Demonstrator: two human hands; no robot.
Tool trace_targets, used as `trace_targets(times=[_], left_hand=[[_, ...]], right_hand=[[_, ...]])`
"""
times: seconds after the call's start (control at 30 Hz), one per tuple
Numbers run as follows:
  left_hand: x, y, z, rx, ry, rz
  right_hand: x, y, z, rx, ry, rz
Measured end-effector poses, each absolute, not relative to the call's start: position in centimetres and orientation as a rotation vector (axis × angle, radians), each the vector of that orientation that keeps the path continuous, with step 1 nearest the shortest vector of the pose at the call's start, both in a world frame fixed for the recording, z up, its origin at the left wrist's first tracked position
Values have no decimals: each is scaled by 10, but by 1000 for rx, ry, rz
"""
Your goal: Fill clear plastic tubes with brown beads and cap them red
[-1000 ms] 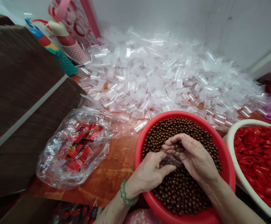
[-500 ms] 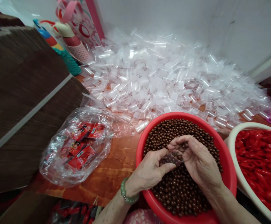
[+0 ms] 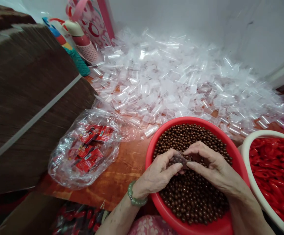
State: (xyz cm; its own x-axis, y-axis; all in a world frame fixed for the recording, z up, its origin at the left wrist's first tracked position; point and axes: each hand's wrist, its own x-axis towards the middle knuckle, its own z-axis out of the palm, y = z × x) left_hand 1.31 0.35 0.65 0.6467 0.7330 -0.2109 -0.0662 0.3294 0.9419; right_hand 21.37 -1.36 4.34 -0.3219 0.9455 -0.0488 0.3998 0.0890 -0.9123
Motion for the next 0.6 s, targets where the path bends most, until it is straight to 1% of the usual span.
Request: trace_targets(times=[0.13, 0.23, 0.33, 0.47, 0.6], left_hand=[[13, 5, 9, 1175, 694, 553], [13, 5, 8, 1118, 676, 544], [14, 5, 6, 991, 637, 562], [15, 6, 6, 895, 624, 615], [16, 5, 7, 879, 628, 647]], right_hand=[[216, -12, 44, -1398, -1832, 1336], [219, -12, 41, -1438, -1794, 1340], [224, -13, 39, -1438, -1815, 1240], [225, -15, 41, -1402, -2017, 954], [220, -18, 42, -1357, -2200, 1001]])
